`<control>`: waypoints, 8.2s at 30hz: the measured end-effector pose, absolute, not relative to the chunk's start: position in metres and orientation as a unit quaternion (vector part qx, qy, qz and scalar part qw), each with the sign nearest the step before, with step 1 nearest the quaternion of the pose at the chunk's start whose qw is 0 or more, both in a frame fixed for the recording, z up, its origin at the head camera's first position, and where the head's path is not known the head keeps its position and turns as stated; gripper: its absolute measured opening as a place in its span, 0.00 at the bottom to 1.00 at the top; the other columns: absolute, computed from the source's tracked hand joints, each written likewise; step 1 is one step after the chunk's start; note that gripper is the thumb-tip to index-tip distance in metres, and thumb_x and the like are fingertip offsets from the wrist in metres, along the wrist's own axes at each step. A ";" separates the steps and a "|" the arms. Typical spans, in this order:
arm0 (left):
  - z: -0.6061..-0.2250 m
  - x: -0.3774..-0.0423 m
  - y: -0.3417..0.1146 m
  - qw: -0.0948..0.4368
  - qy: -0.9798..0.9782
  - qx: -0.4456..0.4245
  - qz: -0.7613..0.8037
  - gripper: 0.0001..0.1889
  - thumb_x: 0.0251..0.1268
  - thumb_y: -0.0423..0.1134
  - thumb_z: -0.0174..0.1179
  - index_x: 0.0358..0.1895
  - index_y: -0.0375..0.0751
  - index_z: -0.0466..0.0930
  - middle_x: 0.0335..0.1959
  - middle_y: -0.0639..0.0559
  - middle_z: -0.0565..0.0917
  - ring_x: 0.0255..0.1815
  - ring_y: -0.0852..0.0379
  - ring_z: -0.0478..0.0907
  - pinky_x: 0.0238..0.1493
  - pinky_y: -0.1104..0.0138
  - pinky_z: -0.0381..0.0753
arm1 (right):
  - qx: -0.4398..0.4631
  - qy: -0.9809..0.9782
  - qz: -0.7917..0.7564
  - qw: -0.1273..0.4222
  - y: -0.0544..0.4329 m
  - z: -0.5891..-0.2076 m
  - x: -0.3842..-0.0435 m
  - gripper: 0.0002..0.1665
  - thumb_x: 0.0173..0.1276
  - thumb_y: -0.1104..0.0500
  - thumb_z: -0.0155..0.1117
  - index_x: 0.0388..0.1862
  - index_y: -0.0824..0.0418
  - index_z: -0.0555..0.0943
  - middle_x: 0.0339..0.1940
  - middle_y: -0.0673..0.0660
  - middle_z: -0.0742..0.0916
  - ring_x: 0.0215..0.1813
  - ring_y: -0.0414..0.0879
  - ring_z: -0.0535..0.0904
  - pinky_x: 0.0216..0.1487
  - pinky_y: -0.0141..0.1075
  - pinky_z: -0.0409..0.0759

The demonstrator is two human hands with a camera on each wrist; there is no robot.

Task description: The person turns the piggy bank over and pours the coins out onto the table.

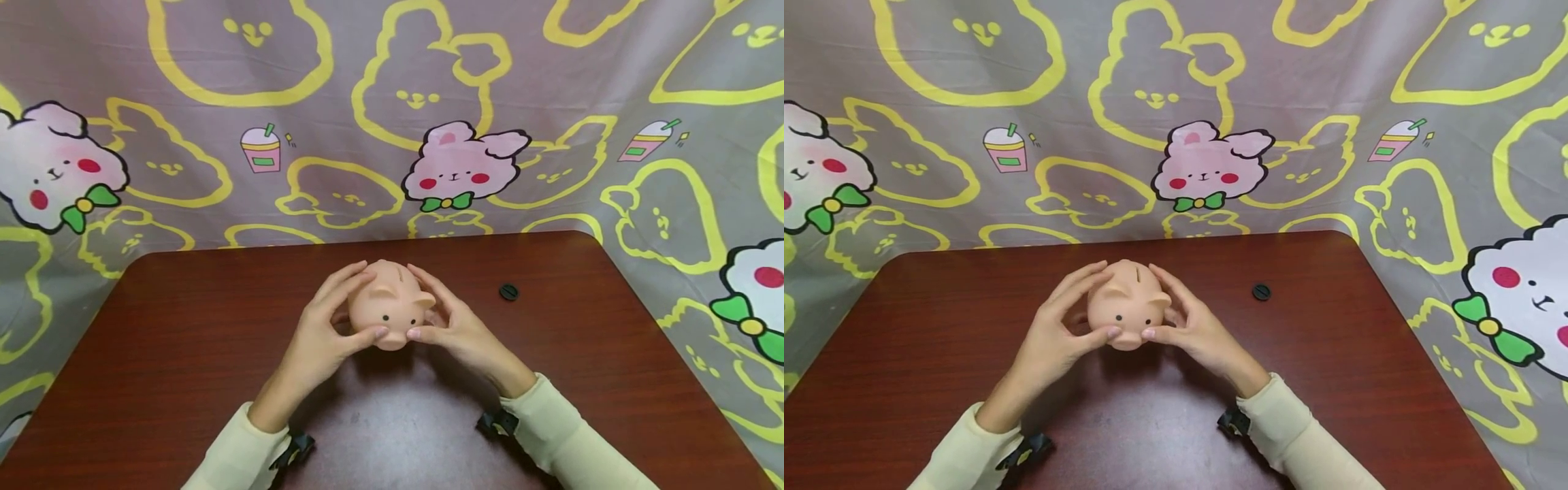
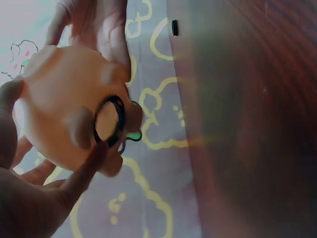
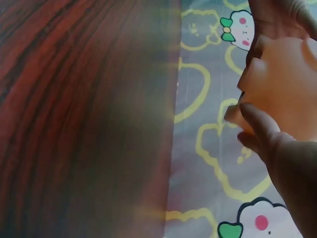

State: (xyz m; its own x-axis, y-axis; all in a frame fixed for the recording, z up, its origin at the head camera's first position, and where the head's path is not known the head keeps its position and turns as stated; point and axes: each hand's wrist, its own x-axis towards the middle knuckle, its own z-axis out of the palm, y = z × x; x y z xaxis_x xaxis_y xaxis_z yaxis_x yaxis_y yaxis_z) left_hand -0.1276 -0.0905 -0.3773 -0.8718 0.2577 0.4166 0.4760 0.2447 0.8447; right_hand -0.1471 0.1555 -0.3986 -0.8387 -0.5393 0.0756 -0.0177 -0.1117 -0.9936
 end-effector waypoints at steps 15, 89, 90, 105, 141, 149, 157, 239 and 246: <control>-0.374 -0.128 -0.088 0.188 -0.851 -0.303 -0.385 0.40 0.53 0.41 0.82 0.73 0.50 0.76 0.79 0.47 0.68 0.76 0.47 0.72 0.67 0.50 0.80 | -0.244 0.621 -0.721 0.184 0.158 -0.408 -0.151 0.57 0.71 0.71 0.68 0.88 0.48 0.48 0.85 0.59 0.59 0.64 0.44 0.82 0.55 0.33 0.85; -0.404 -0.143 -0.098 -0.030 -0.724 -0.295 -0.623 0.55 0.51 0.20 0.77 0.81 0.48 0.58 0.86 0.48 0.51 0.84 0.42 0.57 0.67 0.63 0.79 | -0.272 0.703 -0.650 0.098 0.159 -0.396 -0.146 0.57 0.64 0.72 0.75 0.85 0.50 0.58 0.86 0.54 0.62 0.78 0.55 0.69 0.66 0.32 0.80; -0.404 -0.144 -0.098 -0.028 -0.725 -0.302 -0.619 0.55 0.50 0.19 0.77 0.81 0.48 0.58 0.86 0.47 0.51 0.85 0.42 0.56 0.68 0.64 0.78 | -0.286 0.708 -0.641 0.085 0.158 -0.396 -0.145 0.57 0.63 0.73 0.75 0.86 0.51 0.58 0.87 0.54 0.61 0.80 0.55 0.66 0.68 0.31 0.79; -0.404 -0.140 -0.098 0.082 -0.771 -0.346 -0.529 0.50 0.50 0.17 0.75 0.78 0.44 0.63 0.86 0.46 0.52 0.85 0.46 0.56 0.75 0.52 0.71 | -0.361 0.751 -0.544 -0.092 0.153 -0.403 -0.137 0.55 0.56 0.75 0.79 0.80 0.55 0.67 0.87 0.60 0.58 0.85 0.47 0.58 0.75 0.30 0.71; -0.408 -0.141 -0.095 -0.102 -0.716 -0.261 -0.640 0.58 0.59 0.16 0.68 0.84 0.62 0.47 0.87 0.58 0.46 0.67 0.40 0.76 0.54 0.64 0.88 | -0.334 0.792 -0.507 -0.068 0.155 -0.392 -0.137 0.46 0.59 0.67 0.80 0.76 0.54 0.74 0.85 0.54 0.63 0.83 0.54 0.60 0.75 0.34 0.68; -0.411 -0.142 -0.096 -0.093 -0.727 -0.266 -0.626 0.60 0.58 0.17 0.70 0.83 0.68 0.46 0.86 0.66 0.48 0.67 0.42 0.78 0.53 0.64 0.87 | -0.345 0.807 -0.472 -0.079 0.150 -0.389 -0.134 0.46 0.59 0.67 0.80 0.76 0.53 0.73 0.86 0.54 0.62 0.84 0.55 0.59 0.74 0.37 0.71; -0.405 -0.140 -0.095 -0.088 -0.717 -0.247 -0.646 0.55 0.60 0.23 0.72 0.83 0.65 0.51 0.86 0.60 0.52 0.74 0.43 0.72 0.60 0.65 0.85 | -0.283 0.734 -0.616 0.018 0.155 -0.396 -0.139 0.50 0.64 0.71 0.75 0.82 0.54 0.65 0.86 0.52 0.62 0.82 0.50 0.64 0.68 0.29 0.77; -0.408 -0.135 -0.098 0.059 -0.817 -0.317 -0.477 0.53 0.55 0.29 0.79 0.82 0.50 0.57 0.85 0.47 0.57 0.82 0.46 0.63 0.77 0.55 0.71 | -0.326 0.816 -0.473 -0.065 0.159 -0.404 -0.135 0.55 0.61 0.66 0.80 0.83 0.50 0.63 0.86 0.58 0.62 0.84 0.55 0.60 0.76 0.50 0.73; -0.408 -0.133 -0.095 -0.037 -0.757 -0.247 -0.604 0.45 0.65 0.32 0.73 0.81 0.54 0.59 0.81 0.48 0.65 0.71 0.41 0.77 0.63 0.58 0.84 | -0.237 0.785 -0.572 0.021 0.160 -0.401 -0.137 0.46 0.69 0.61 0.75 0.82 0.47 0.65 0.80 0.55 0.71 0.70 0.56 0.78 0.62 0.50 0.84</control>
